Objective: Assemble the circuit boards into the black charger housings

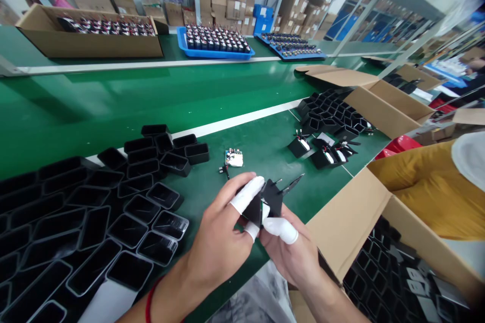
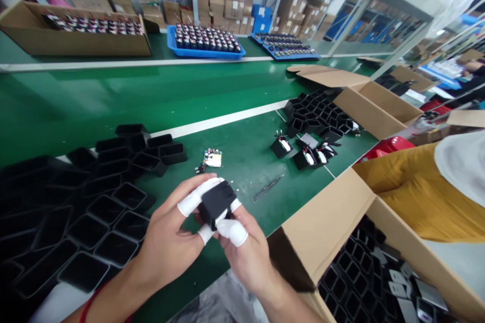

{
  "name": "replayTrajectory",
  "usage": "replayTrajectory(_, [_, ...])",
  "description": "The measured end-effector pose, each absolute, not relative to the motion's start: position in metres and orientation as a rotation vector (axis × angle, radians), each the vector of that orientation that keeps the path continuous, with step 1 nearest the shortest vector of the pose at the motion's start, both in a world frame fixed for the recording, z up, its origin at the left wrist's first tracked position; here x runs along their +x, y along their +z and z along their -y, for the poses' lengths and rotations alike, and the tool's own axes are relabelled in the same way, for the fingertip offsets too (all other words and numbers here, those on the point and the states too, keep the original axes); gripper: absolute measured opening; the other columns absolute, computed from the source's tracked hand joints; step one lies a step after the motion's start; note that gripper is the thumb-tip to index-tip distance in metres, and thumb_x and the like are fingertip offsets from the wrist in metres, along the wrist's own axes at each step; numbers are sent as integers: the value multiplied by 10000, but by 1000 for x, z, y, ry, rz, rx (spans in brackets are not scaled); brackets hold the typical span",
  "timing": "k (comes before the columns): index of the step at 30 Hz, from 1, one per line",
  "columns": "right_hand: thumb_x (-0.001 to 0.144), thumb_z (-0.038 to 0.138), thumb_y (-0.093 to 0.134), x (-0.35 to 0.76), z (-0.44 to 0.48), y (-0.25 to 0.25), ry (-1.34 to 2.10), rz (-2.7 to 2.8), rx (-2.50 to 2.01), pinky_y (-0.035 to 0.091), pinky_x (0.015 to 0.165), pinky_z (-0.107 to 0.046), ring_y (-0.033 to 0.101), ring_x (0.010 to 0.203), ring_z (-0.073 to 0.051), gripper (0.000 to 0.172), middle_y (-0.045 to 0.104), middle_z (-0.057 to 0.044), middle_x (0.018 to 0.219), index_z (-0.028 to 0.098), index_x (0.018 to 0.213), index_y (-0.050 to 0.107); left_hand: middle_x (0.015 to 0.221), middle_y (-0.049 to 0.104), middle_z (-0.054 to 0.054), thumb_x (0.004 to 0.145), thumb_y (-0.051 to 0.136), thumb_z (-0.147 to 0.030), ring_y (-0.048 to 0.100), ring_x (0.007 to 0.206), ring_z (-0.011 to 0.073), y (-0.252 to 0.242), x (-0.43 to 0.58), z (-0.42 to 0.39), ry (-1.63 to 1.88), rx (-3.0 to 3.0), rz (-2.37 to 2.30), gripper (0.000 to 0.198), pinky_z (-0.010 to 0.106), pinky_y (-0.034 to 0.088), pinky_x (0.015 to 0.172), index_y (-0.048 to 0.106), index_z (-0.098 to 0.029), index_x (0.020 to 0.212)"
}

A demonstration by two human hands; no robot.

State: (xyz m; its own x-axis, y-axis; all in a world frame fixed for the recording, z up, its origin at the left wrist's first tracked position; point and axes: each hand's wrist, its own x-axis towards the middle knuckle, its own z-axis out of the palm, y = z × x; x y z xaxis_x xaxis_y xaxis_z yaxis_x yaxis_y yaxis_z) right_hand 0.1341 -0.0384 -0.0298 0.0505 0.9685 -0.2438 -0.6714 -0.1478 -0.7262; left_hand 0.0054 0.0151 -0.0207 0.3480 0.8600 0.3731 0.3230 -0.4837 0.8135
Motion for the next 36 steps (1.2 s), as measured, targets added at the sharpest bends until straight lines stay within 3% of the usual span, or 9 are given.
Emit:
replayTrajectory(7, [888, 347, 627, 146, 33, -20, 1567, 566, -772, 569, 868, -402, 696, 949, -257, 282, 759, -62, 1040, 248, 1114, 763, 1227, 685, 14, 725, 584, 15, 704, 1021, 142, -19, 10, -17, 1108, 1855, -990, 543, 148, 593, 809, 644, -233, 1205])
replayTrajectory(10, [880, 451, 692, 142, 32, -23, 1493, 596, -857, 582, 847, -385, 715, 866, -236, 302, 777, -44, 976, 275, 1115, 764, 1252, 667, 23, 707, 582, 27, 713, 917, 122, -18, 13, -14, 1063, 1739, -953, 583, 128, 588, 690, 641, -239, 1222])
replayTrajectory(13, [847, 495, 738, 131, 30, -29, 1427, 588, -952, 601, 789, -371, 723, 758, -213, 301, 786, -21, 892, 298, 1072, 774, 1281, 648, 23, 711, 584, 18, 718, 935, 134, -21, 14, -11, 1023, 1667, -934, 595, 137, 597, 685, 643, -261, 1234])
replayTrajectory(17, [885, 554, 665, 136, 28, -39, 1319, 722, -1082, 610, 763, -382, 731, 811, -237, 368, 787, -48, 970, 267, 1093, 761, 1249, 655, 24, 715, 602, 6, 704, 1028, 168, -24, 12, -14, 1049, 1691, -965, 541, 154, 596, 725, 658, -261, 1182])
replayTrajectory(21, [1017, 359, 423, 185, 29, -56, 686, 1355, -1590, 597, 870, -437, 677, 1064, -277, 376, 679, -119, 1298, 226, 1256, 682, 1157, 656, 59, 720, 749, -133, 695, 1014, 211, -18, 8, -24, 1065, 1500, -959, 475, 277, 612, 837, 633, -219, 1173])
replayTrajectory(23, [943, 164, 439, 216, 30, -67, 262, 1780, -1927, 563, 942, -495, 624, 1128, -318, 420, 623, -178, 1357, 165, 1308, 647, 1069, 666, 56, 701, 782, -193, 698, 890, 189, -13, 7, -28, 1051, 1340, -978, 527, 295, 618, 782, 591, -197, 1192])
replayTrajectory(26, [824, 14, 443, 248, 29, -80, 110, 2071, -2101, 587, 826, -487, 638, 1000, -344, 443, 689, -227, 1147, 110, 1161, 715, 1086, 668, 65, 685, 767, -197, 695, 883, 188, -8, 7, -27, 988, 1218, -969, 584, 296, 614, 756, 532, -194, 1220])
replayTrajectory(30, [878, 37, 400, 268, 26, -78, 173, 2153, -2018, 570, 631, -376, 647, 794, -287, 336, 676, -176, 850, 133, 890, 721, 1261, 631, 96, 703, 747, -163, 671, 1060, 221, -9, 7, -23, 976, 1235, -902, 556, 315, 604, 846, 515, -216, 1206])
replayTrajectory(36, [978, 263, 549, 247, 46, -15, 442, 1800, -1438, 587, 644, -344, 672, 793, -217, 123, 649, -70, 913, 245, 1072, 627, 1151, 693, 37, 734, 715, -101, 697, 952, 160, -11, 3, -21, 957, 1362, -856, 518, 220, 576, 797, 595, -248, 1216])
